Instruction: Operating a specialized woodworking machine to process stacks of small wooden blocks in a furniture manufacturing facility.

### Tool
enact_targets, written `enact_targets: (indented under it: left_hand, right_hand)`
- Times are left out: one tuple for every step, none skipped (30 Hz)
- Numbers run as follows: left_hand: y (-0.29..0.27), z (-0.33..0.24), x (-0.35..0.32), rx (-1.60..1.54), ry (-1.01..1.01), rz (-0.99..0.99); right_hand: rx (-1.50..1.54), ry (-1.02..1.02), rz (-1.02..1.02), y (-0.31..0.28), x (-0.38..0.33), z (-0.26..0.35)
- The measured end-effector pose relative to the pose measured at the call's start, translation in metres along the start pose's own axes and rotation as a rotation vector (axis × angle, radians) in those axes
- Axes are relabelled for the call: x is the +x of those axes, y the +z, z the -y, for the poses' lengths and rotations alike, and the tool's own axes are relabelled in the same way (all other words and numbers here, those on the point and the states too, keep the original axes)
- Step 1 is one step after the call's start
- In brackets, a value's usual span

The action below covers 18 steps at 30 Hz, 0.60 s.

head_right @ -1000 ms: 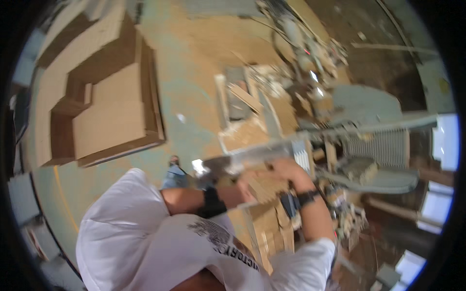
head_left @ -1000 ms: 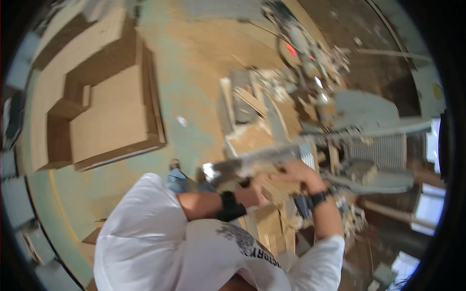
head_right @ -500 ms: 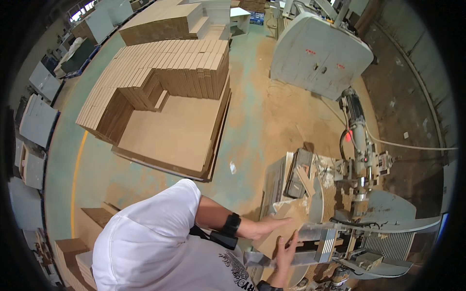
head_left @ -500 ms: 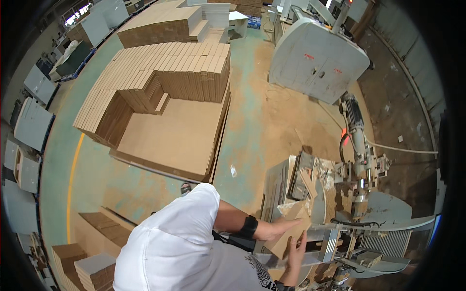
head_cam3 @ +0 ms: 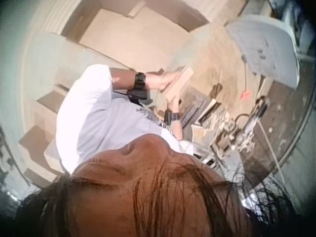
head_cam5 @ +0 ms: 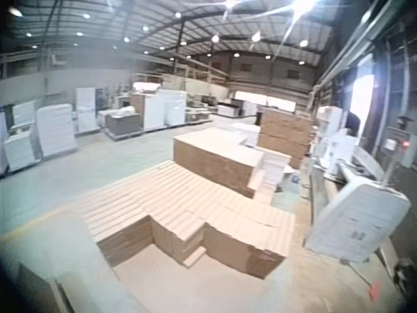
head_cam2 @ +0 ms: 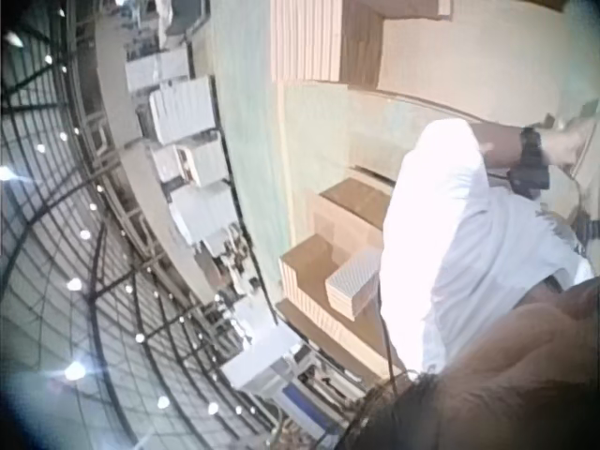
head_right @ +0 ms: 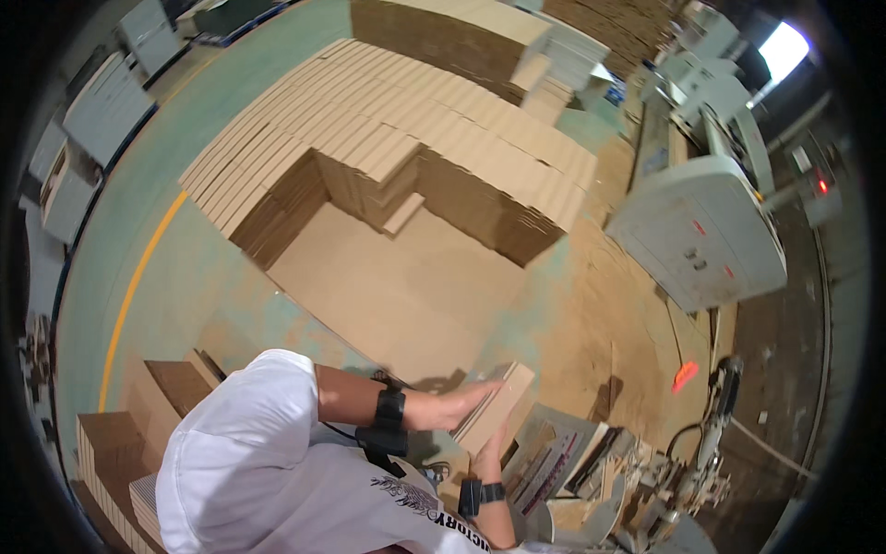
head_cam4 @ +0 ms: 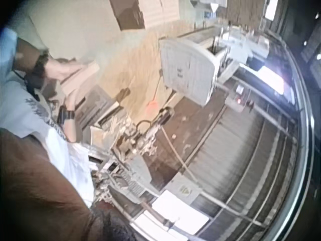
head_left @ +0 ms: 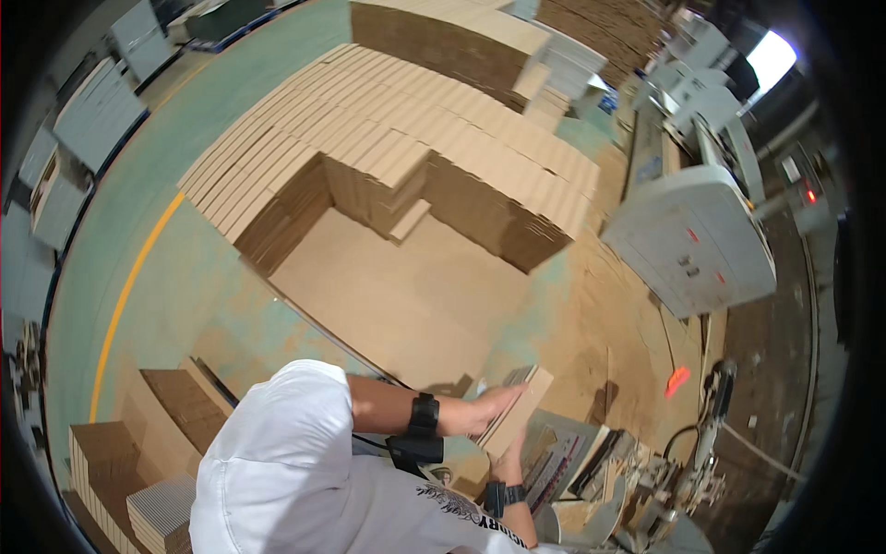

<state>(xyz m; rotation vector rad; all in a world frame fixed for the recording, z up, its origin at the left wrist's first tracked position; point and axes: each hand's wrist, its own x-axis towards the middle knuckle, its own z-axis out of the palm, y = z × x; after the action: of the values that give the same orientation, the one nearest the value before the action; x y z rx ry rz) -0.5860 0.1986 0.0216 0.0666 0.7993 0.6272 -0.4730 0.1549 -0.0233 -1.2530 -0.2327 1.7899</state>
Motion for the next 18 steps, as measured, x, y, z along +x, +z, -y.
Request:
enact_targets:
  left_hand:
    - [-0.019, -0.021, -0.005, -0.067, 0.086, -0.033]
    - [-0.037, -0.04, -0.011, -0.13, 0.173, -0.05]
    - [-0.057, -0.056, -0.016, -0.115, 0.217, -0.193]
    - [-0.078, -0.067, -0.022, -0.097, 0.267, -0.325]
    - [-0.1, -0.074, -0.028, -0.107, 0.273, -0.328]
    - [-0.125, -0.084, -0.03, -0.05, 0.358, -0.299]
    - [-0.145, -0.091, -0.027, 0.033, 0.465, -0.268]
    - [-0.161, -0.096, -0.018, 0.005, 0.442, -0.276]
    - [-0.178, -0.097, -0.011, -0.002, 0.406, -0.379]
    - [-0.196, -0.097, -0.004, -0.012, 0.369, -0.484]
    - [-0.212, -0.097, 0.006, -0.079, 0.42, -0.45]
    - [-0.226, -0.097, 0.016, -0.089, 0.426, -0.466]
    - [-0.24, -0.101, 0.029, -0.153, 0.478, -0.465]
    - [-0.253, -0.107, 0.042, -0.204, 0.539, -0.453]
    - [-0.267, -0.114, 0.055, -0.242, 0.587, -0.506]
    - [-0.285, -0.121, 0.065, -0.246, 0.572, -0.514]
    - [-0.305, -0.129, 0.074, -0.243, 0.612, -0.474]
    - [-0.321, -0.136, 0.085, -0.244, 0.654, -0.43]
  right_hand:
    - [0.044, -0.001, -0.04, 0.018, 0.027, -0.012]
    - [0.033, 0.01, 0.035, 0.03, 0.045, -0.019]
    - [-0.064, 0.023, 0.106, 0.044, 0.067, -0.025]
    - [-0.167, -0.002, 0.215, 0.059, 0.09, -0.03]
    - [-0.167, 0.039, 0.186, 0.074, 0.112, -0.036]
    - [-0.204, 0.021, 0.223, 0.089, 0.135, -0.044]
    - [-0.256, -0.051, 0.301, 0.105, 0.158, -0.051]
    - [-0.239, 0.008, 0.261, 0.119, 0.181, -0.058]
    - [-0.22, 0.039, 0.293, 0.133, 0.203, -0.066]
    - [-0.213, 0.043, 0.305, 0.144, 0.222, -0.075]
    - [-0.205, 0.093, 0.336, 0.154, 0.239, -0.085]
    - [-0.226, 0.107, 0.327, 0.164, 0.257, -0.094]
    - [-0.237, 0.065, 0.376, 0.175, 0.276, -0.103]
    - [-0.248, 0.121, 0.334, 0.186, 0.293, -0.113]
    - [-0.193, 0.094, 0.382, 0.197, 0.31, -0.125]
    - [-0.153, 0.056, 0.441, 0.203, 0.324, -0.134]
    - [-0.184, 0.074, 0.405, 0.21, 0.338, -0.143]
    - [-0.196, 0.116, 0.338, 0.217, 0.351, -0.152]
